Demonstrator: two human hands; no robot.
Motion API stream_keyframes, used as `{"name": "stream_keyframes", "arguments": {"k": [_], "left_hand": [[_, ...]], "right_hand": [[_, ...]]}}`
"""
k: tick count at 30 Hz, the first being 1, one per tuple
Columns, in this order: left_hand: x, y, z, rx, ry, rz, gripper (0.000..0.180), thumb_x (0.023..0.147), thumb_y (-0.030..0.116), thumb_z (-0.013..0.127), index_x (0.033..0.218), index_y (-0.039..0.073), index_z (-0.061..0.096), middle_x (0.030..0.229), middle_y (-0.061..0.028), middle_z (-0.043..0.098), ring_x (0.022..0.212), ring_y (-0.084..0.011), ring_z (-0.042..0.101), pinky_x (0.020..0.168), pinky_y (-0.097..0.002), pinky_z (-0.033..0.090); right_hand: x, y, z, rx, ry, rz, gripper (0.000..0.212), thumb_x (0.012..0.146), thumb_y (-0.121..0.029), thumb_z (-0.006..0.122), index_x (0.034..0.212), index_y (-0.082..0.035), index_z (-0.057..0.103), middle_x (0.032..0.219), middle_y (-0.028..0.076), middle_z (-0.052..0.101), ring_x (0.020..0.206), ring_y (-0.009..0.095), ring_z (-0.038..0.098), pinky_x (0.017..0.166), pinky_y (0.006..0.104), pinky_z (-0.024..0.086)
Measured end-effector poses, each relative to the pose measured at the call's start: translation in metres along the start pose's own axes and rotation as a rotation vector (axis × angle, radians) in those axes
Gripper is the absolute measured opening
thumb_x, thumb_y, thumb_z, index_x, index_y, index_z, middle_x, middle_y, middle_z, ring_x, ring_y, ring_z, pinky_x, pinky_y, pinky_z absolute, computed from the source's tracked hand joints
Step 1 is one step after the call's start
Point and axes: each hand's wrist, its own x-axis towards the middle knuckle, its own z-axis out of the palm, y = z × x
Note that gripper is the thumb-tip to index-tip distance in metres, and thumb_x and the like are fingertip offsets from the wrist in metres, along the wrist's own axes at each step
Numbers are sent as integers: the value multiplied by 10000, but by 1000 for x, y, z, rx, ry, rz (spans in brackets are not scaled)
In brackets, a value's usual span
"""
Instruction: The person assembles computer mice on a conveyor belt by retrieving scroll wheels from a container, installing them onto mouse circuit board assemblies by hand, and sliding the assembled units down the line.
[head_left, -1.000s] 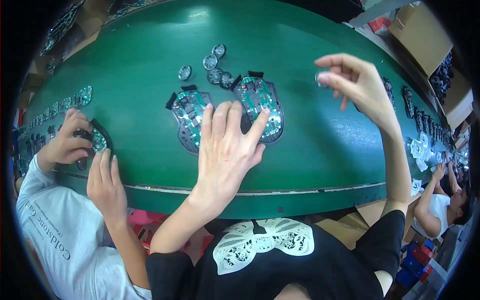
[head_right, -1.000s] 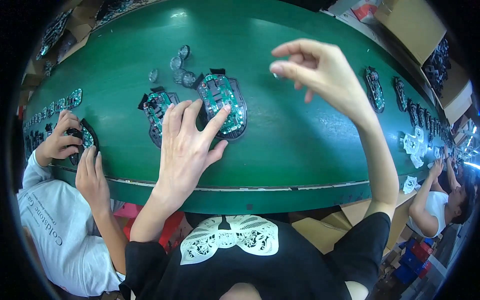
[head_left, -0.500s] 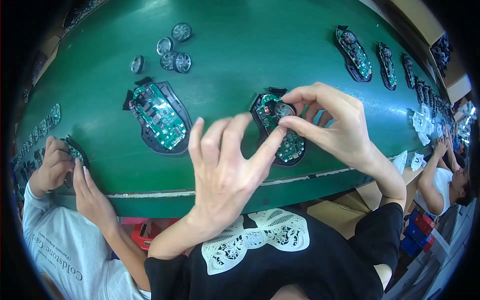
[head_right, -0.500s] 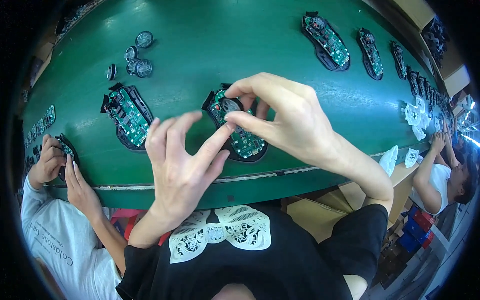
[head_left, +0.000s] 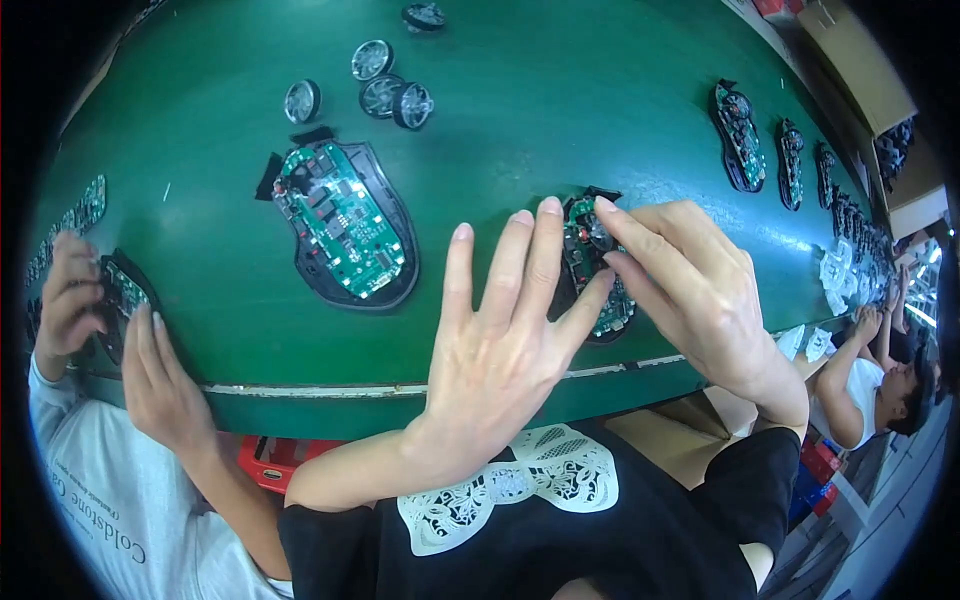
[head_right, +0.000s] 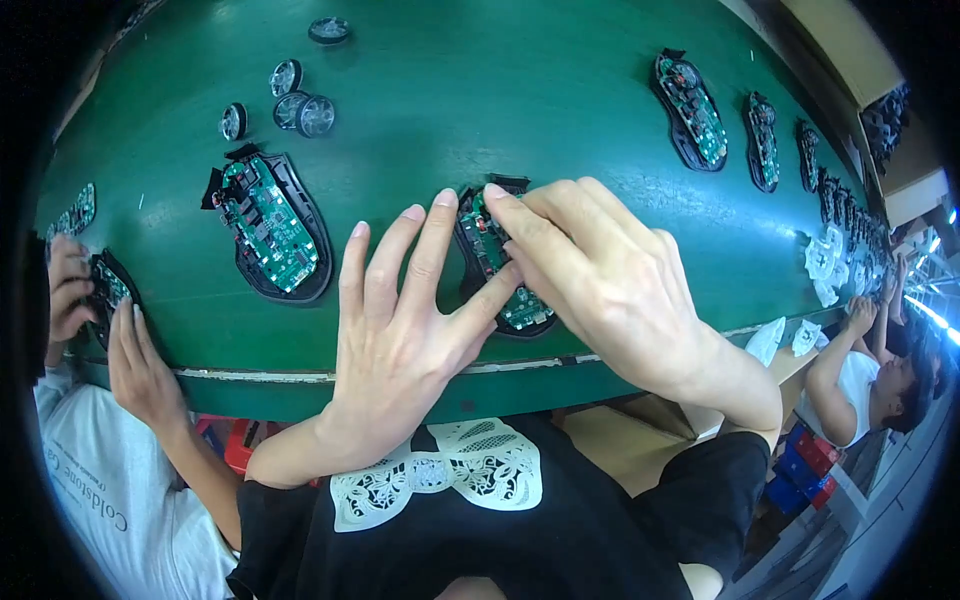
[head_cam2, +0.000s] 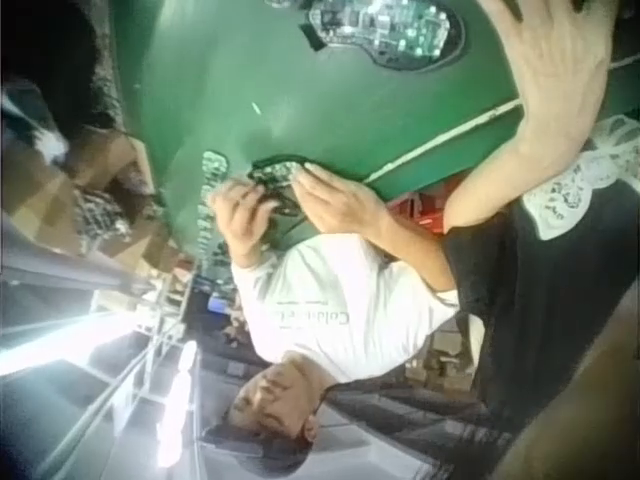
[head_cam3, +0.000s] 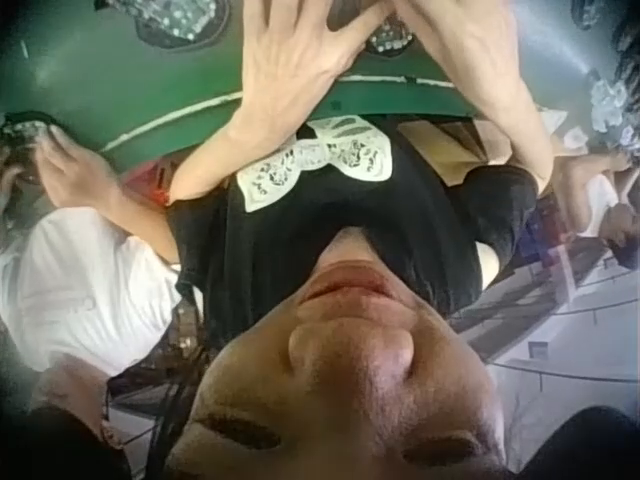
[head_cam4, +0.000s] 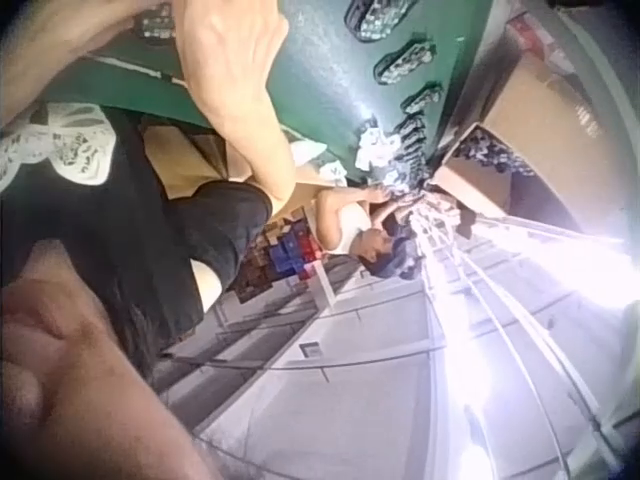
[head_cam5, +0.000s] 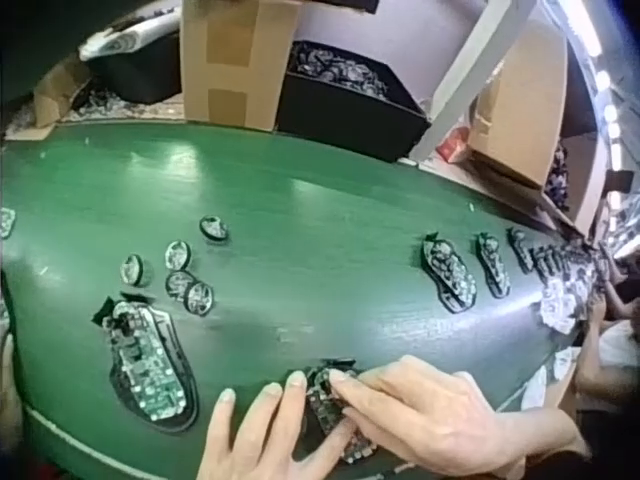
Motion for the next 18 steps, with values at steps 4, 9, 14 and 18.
{"name": "stream_keyframes", "arguments": {"k": [4, 9, 14, 18], "left_hand": [[3, 2, 8, -14, 50, 6, 342, 860, 224, 611, 1188, 200, 704, 1471, -213, 490, 1325, -296, 472, 1102, -591, 402], [2, 0, 6, -28, 35, 9, 344, 863, 232, 610, 1192, 188, 701, 1458, -214, 498, 1301, -294, 482, 1100, -590, 405], [4, 1, 14, -8, -26, 14, 531, 721, 321, 805, 1239, 337, 690, 1475, -141, 508, 1327, -273, 458, 1128, -561, 360], [4, -2, 10, -119, 33, -9, 343, 862, 222, 608, 1191, 193, 699, 1493, -165, 490, 1390, -262, 423, 1128, -598, 368]], "right_hand": [[3, 3, -8, -42, -56, 15, 471, 796, 26, 757, 1257, -24, 675, 952, 122, 666, 816, 293, 647, 680, 378, 528], [25, 10, -17, 75, -218, -27, 437, 791, 38, 751, 1221, 13, 681, 940, 132, 657, 801, 293, 631, 683, 398, 518], [10, 8, -10, -62, -172, -52, 433, 750, 31, 719, 1182, 48, 683, 922, 120, 641, 795, 261, 635, 620, 360, 534], [-15, 6, 9, -289, 16, -183, 518, 695, 17, 684, 1209, 79, 667, 944, 100, 635, 751, 200, 615, 548, 296, 534]]}}
